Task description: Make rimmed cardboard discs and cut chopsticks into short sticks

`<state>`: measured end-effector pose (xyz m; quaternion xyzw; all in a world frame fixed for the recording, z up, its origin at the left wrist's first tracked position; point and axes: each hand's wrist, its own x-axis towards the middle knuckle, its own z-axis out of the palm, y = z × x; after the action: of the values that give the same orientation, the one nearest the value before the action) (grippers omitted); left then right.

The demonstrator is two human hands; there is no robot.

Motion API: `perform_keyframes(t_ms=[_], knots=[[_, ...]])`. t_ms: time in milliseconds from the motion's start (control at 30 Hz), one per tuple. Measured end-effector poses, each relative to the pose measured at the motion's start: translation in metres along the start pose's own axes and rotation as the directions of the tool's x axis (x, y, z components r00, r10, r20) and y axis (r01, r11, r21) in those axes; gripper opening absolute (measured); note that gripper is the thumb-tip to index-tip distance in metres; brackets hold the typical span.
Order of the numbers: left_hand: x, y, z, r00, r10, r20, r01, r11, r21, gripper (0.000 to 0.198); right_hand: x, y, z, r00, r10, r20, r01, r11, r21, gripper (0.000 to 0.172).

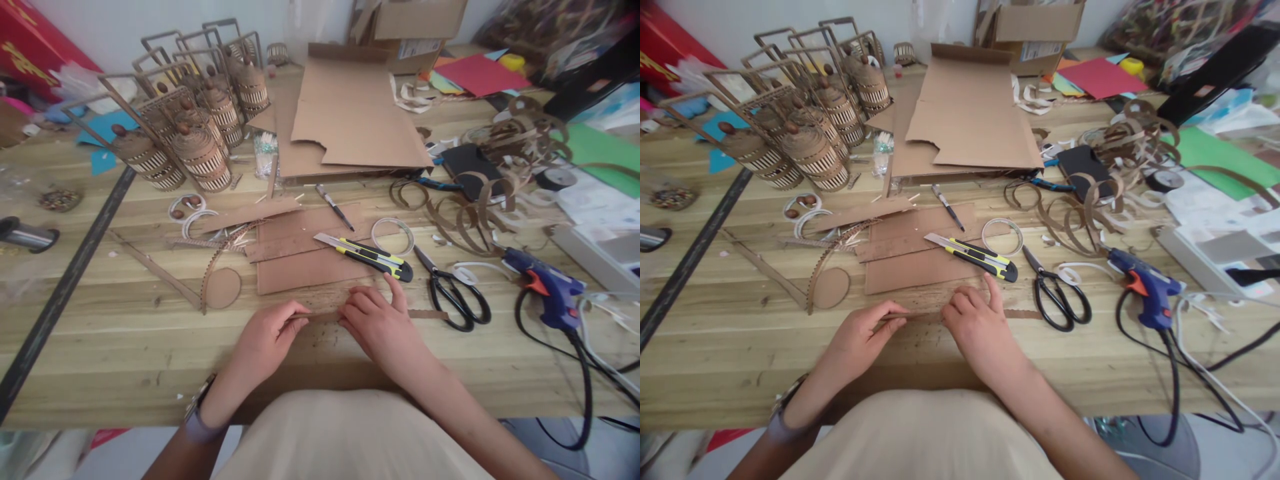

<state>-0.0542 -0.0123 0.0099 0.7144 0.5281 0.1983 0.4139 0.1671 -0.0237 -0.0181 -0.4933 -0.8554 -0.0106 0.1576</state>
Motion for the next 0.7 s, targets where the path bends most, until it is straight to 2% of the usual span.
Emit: perform_keyframes(t_ms=[133,233,333,533,700], knots=[[-0.0017,-0.0008,-0.0024,0.991,-0.099,-0.088,0.095,0.994,-0.048,0.016,-0.0012,0.0002,0.001,1.0,0.003,0.024,-0.003,1.0,-0.011,0.019],[-0.0042,-0.004,-0.0059,0.964,-0.207,-0.168,0.19,0.975,-0.113,0.023,-0.0018,0.0002,0.0016,1.0,0.002,0.028,-0.002,1.0,-0.021,0.019],[-0.0063,-0.0062,-0.0086,0.949,-0.24,-0.206,0.213,0.966,-0.147,0.025,-0.0012,0.0001,0.0014,1.0,0.0,0.027,0.001,0.999,-0.034,0.019],[-0.0058,-0.0028,-0.004,0.987,-0.111,-0.115,0.102,0.991,-0.088,0.018,0.0002,0.0001,0.0002,1.0,-0.002,0.016,0.003,1.0,-0.031,0.021],[-0.0045,-0.0024,0.0001,0.997,-0.042,-0.068,0.041,0.999,-0.014,0.015,0.0002,-0.0002,-0.0013,1.0,-0.004,0.029,0.004,1.0,-0.026,0.02]])
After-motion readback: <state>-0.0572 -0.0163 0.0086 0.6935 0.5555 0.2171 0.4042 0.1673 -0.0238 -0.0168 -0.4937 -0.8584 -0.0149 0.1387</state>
